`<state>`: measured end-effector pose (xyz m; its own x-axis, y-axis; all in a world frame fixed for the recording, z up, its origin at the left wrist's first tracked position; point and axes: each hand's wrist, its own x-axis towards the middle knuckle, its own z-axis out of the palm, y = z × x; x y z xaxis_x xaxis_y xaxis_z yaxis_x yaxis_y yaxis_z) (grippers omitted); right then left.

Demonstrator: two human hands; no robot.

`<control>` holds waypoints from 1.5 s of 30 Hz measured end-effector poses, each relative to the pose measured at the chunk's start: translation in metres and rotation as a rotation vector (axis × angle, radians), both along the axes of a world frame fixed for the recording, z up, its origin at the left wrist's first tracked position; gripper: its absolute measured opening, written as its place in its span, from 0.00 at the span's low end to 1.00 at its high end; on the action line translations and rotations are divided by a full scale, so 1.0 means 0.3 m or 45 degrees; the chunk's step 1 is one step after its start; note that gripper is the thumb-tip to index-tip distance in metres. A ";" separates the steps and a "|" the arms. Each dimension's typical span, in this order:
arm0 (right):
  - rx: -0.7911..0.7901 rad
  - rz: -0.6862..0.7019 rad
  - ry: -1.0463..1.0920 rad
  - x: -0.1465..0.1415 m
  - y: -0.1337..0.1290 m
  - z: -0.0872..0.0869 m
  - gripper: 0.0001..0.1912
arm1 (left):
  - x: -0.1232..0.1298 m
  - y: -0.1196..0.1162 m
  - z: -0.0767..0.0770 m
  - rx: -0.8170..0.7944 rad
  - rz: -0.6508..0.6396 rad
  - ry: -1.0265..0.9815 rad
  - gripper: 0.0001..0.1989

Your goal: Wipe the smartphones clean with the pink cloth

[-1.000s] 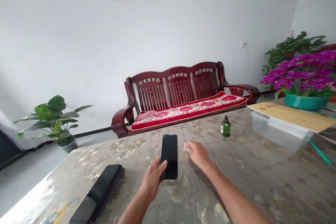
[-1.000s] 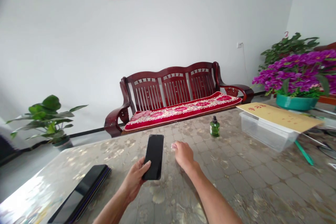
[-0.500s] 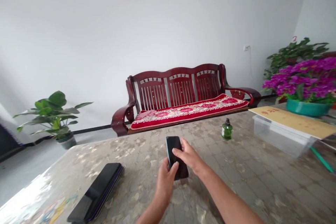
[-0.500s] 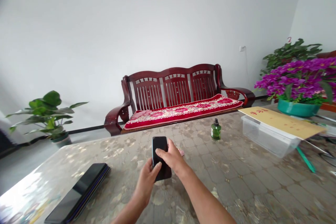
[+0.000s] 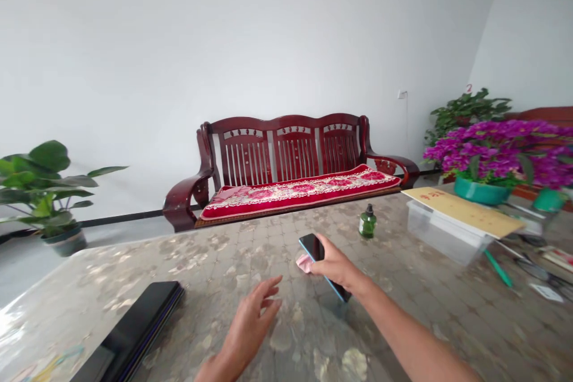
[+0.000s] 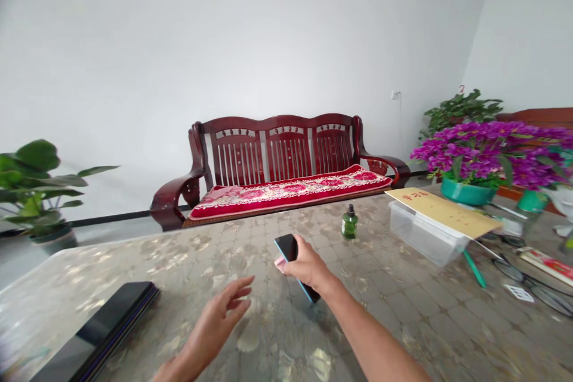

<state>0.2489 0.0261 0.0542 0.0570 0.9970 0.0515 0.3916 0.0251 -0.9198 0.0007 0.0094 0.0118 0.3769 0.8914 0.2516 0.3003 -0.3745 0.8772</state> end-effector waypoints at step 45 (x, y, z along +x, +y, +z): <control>-0.183 -0.686 -1.255 0.774 -0.106 -0.172 0.35 | -0.087 0.014 -0.080 0.510 0.081 0.553 0.14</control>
